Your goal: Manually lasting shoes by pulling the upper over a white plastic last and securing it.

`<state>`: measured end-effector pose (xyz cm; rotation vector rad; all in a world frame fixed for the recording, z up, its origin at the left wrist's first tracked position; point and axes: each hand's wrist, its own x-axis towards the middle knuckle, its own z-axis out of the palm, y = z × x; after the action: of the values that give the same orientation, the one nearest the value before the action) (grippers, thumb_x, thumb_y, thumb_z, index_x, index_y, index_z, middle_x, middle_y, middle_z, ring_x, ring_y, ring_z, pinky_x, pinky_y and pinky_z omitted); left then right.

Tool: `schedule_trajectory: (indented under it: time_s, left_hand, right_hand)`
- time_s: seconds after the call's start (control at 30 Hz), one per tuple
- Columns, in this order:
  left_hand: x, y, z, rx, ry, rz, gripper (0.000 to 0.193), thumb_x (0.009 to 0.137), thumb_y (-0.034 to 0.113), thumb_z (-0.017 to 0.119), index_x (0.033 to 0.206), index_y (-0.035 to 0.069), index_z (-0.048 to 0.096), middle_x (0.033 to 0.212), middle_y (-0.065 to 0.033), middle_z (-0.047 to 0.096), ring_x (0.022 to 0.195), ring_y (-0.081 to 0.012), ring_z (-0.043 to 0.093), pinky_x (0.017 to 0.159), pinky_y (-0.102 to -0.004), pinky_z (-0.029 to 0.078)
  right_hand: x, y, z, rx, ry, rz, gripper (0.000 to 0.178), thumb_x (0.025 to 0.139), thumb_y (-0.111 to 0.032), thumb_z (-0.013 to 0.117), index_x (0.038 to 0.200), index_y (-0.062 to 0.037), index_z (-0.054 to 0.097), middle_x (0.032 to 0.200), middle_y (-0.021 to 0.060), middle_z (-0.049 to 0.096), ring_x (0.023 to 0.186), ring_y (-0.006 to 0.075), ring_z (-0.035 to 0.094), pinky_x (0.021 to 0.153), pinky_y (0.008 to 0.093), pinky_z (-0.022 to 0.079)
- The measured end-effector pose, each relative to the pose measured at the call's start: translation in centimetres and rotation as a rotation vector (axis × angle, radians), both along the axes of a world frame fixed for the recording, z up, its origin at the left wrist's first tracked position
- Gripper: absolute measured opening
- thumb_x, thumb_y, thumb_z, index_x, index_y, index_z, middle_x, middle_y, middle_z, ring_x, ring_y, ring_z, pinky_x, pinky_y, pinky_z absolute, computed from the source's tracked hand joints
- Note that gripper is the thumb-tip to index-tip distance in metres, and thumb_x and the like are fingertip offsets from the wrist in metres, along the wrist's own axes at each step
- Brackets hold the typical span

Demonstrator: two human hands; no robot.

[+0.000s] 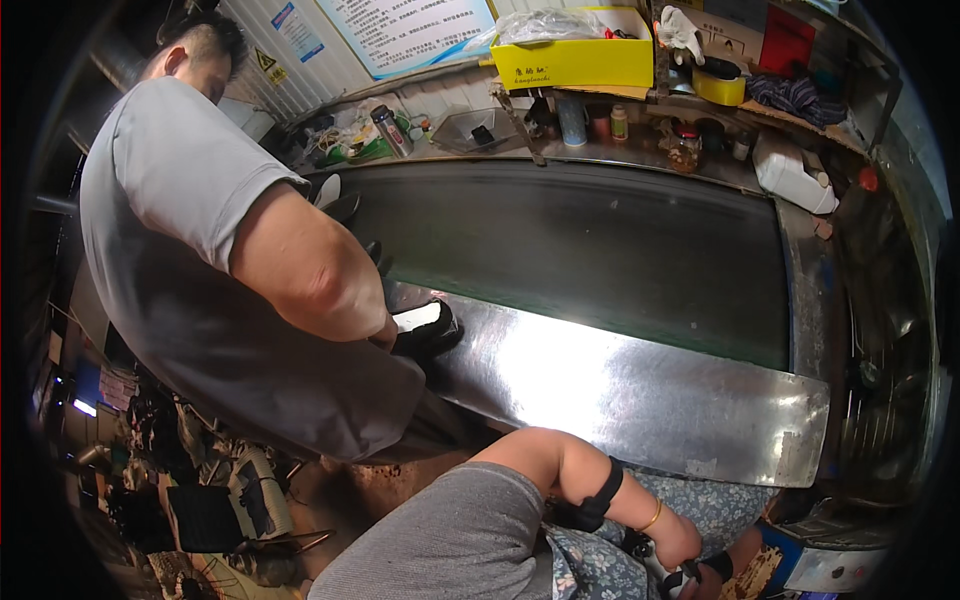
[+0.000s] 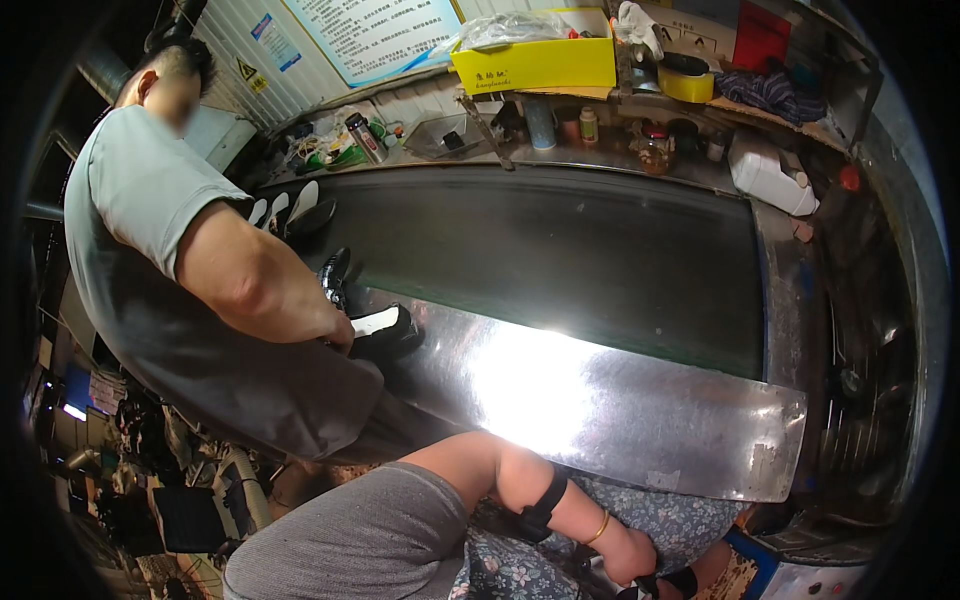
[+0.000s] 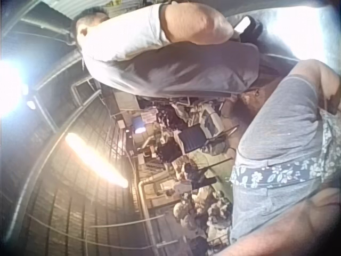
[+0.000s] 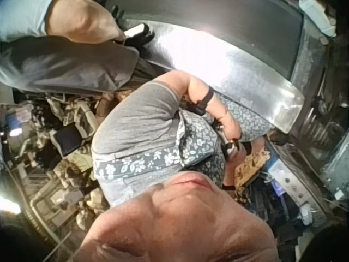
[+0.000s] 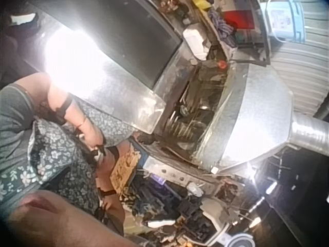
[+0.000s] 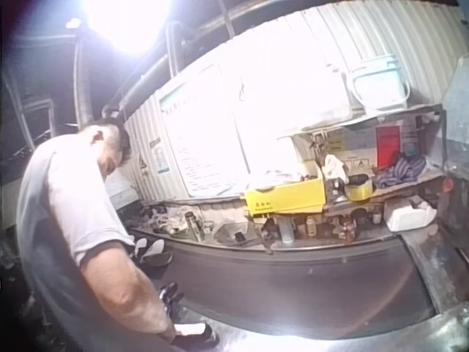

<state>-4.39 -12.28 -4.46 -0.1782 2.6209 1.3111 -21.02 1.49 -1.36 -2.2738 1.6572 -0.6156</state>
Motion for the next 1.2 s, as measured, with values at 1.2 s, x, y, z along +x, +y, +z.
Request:
schedule_trajectory:
  time_s: [1.2]
  left_hand:
    - [0.3, 0.7, -0.3, 0.107, 0.102, 0.035, 0.037, 0.084, 0.03, 0.06, 0.091, -0.005, 0.07, 0.085, -0.0272, 0.066, 0.08, -0.0424, 0.063, 0.073, -0.0498, 0.049]
  right_hand:
    - [-3.4, 2.3, -4.2, -0.102, 0.084, 0.173, 0.025, 0.096, -0.02, 0.05, 0.112, -0.0024, 0.057, 0.113, 0.0203, 0.062, 0.1, 0.0361, 0.061, 0.085, 0.0499, 0.05]
